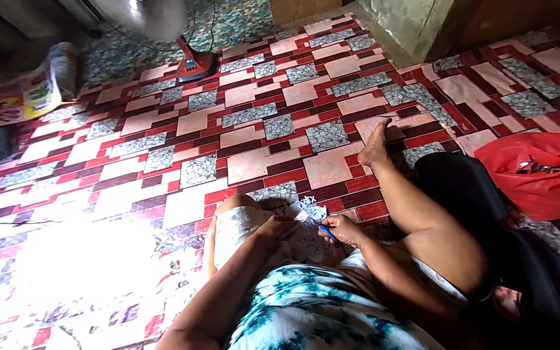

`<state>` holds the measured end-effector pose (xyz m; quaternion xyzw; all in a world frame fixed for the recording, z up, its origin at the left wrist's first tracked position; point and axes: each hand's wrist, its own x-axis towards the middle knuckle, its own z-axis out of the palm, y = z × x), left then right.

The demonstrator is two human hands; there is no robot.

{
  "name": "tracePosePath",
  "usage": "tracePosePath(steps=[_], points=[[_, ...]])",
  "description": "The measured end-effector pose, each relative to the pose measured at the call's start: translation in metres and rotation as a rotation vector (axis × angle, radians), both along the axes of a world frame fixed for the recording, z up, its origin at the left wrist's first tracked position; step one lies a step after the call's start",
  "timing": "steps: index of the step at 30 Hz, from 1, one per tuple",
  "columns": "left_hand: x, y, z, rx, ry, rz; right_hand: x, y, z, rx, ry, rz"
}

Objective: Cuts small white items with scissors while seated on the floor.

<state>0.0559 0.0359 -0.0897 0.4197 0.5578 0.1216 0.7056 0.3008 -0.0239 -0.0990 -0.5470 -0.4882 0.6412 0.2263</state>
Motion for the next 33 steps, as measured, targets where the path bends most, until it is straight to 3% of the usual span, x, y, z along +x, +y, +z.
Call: tracePosePath(steps=[10, 26, 33], points=[[0.0008, 0.0, -0.0058, 0.005, -0.012, 0.04, 0.0005, -0.0006, -0.0001, -0.103, -0.057, 0.113], [0.0033, -0.0018, -0.0034, -0.011, 0.002, 0.012, -0.0027, -0.0011, -0.0011, -0.001, 0.003, 0.012], [0.003, -0.0021, -0.0036, -0.003, -0.013, 0.049, 0.0003, -0.0014, -0.0001, -0.102, -0.013, 0.092]])
